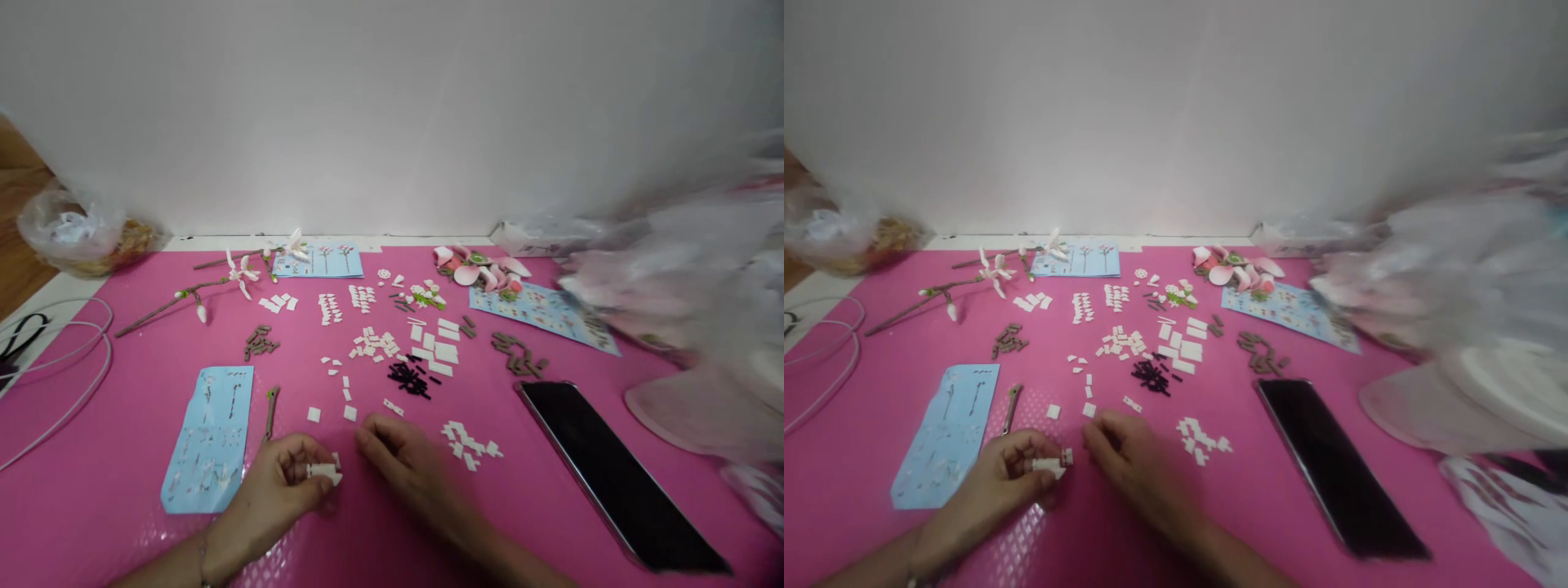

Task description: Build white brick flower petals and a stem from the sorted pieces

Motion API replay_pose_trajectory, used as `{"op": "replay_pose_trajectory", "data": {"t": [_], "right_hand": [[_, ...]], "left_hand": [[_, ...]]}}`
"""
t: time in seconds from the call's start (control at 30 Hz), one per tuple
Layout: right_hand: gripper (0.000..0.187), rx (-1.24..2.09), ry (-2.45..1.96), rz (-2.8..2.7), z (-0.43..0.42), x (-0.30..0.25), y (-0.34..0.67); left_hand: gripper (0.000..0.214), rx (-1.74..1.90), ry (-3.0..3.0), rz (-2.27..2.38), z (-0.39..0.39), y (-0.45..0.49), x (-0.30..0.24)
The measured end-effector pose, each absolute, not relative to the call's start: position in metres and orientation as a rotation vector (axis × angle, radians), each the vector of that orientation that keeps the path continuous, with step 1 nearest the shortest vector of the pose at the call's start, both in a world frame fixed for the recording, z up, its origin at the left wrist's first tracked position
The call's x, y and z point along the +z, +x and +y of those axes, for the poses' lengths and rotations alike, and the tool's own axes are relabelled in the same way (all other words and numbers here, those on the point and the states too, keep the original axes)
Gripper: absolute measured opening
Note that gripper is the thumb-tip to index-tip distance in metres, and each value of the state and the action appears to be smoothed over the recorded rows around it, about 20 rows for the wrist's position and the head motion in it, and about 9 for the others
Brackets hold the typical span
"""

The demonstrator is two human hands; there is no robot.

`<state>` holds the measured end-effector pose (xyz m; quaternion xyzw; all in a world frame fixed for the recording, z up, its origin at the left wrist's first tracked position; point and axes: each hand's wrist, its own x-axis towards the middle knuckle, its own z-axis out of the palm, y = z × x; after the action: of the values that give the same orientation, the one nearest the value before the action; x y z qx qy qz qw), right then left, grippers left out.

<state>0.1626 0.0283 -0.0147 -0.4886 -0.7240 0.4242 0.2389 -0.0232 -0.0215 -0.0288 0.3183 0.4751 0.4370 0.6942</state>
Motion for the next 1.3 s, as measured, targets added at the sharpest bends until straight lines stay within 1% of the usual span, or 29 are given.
{"op": "replay_pose_trajectory", "data": {"t": [0.13,0.23,0.3,0.37,0.53,0.67,0.8,0.93,1.07,1.2,1.3], "right_hand": [[0.034,1.189,-1.322,-1.981,0.033,-0.016,0.159],[0.02,1.141,-1.327,-2.032,0.044,-0.017,0.155],[0.015,1.052,-1.353,-2.084,0.056,-0.015,0.153],[0.015,0.92,-1.396,-2.144,0.07,-0.01,0.151],[0.022,0.623,-1.489,-2.29,0.096,0.002,0.14],[0.022,0.532,-1.528,-2.366,0.105,0.003,0.129],[0.02,0.538,-1.531,-2.366,0.107,0.004,0.125],[0.015,0.665,-1.474,-2.299,0.098,0.01,0.129],[0.008,0.98,-1.341,-2.246,0.069,0.013,0.139],[0.014,1.449,-1.196,-2.016,0.041,0.009,0.149],[0.015,1.571,-1.212,-1.879,0.031,0.003,0.153]], "left_hand": [[0.027,0.975,0.697,1.079,-0.02,-0.025,-0.027],[0.029,0.953,0.69,1.09,-0.019,-0.026,-0.025],[0.028,0.965,0.689,1.085,-0.019,-0.027,-0.024],[0.028,0.984,0.701,1.089,-0.02,-0.027,-0.025],[0.029,0.984,0.74,1.105,-0.019,-0.029,-0.03],[0.03,0.977,0.749,1.103,-0.018,-0.029,-0.034],[0.031,1.003,0.724,1.102,-0.017,-0.029,-0.034],[0.03,0.962,0.733,1.118,-0.017,-0.03,-0.028],[0.027,0.936,0.787,1.128,-0.018,-0.03,-0.025],[0.018,0.912,0.933,1.218,-0.02,-0.031,-0.026],[0.016,0.876,1.074,1.296,-0.021,-0.031,-0.026]]}}
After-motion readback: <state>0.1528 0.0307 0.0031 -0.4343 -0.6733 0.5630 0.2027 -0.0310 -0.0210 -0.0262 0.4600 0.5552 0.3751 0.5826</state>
